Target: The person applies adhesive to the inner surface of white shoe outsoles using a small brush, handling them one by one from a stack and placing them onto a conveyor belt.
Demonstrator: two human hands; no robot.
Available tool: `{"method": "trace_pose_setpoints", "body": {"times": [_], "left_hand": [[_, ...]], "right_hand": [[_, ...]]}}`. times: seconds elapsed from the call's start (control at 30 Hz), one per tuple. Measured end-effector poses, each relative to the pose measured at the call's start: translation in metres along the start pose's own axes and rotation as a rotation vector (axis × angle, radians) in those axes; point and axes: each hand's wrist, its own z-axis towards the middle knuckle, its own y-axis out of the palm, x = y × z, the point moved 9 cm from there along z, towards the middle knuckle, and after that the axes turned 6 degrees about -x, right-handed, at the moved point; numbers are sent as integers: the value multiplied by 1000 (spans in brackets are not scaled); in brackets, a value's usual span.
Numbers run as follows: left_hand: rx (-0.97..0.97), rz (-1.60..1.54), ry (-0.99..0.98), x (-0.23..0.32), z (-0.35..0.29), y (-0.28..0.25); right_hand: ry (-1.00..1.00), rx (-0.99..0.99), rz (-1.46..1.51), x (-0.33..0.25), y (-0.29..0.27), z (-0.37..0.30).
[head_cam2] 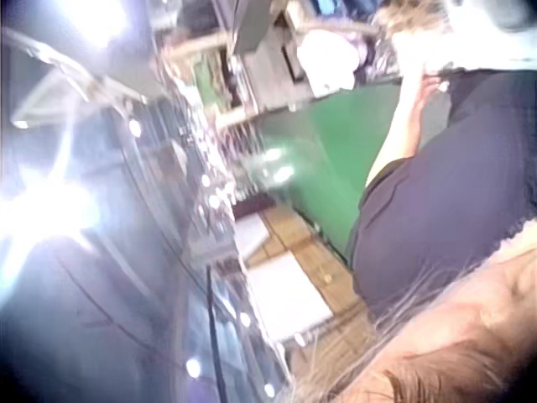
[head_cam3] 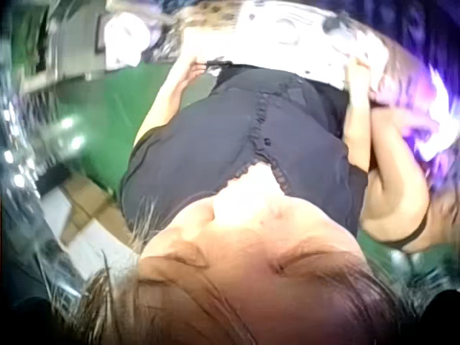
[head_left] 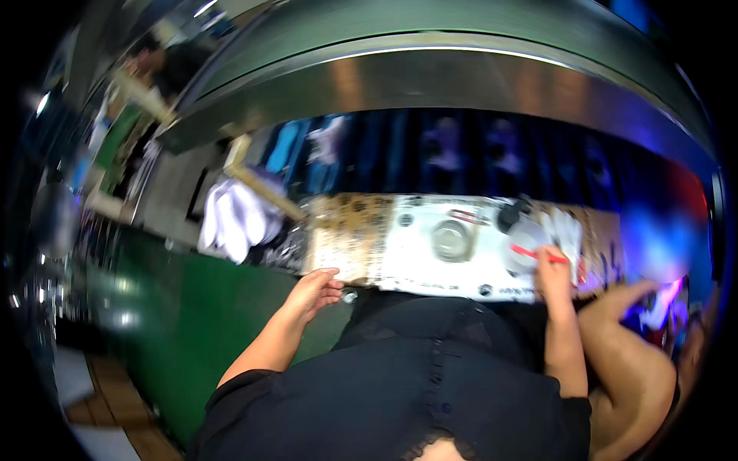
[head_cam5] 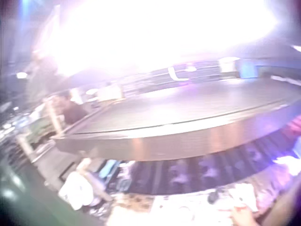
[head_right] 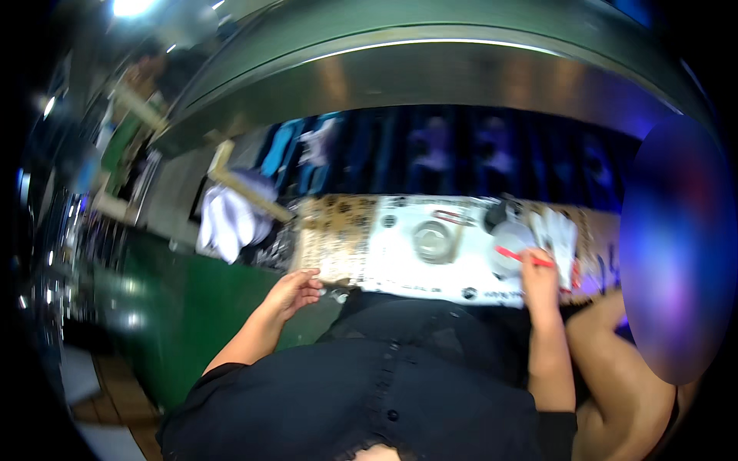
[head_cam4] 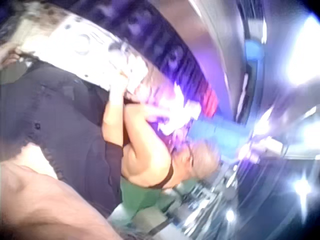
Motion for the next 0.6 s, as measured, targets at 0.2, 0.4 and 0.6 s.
{"method": "trace_pose_setpoints", "body": {"times": [0.2,0.4,0.6], "left_hand": [[424,-60,439,37,-34,-146],[1160,325,718,71,-77,-313],[947,238,567,109,-25,-370]], "right_hand": [[173,-2,-54,35,-20,1],[-170,449,-429,-135,-60,-43],[-406,-572,-39,-309,145,-29]]}}
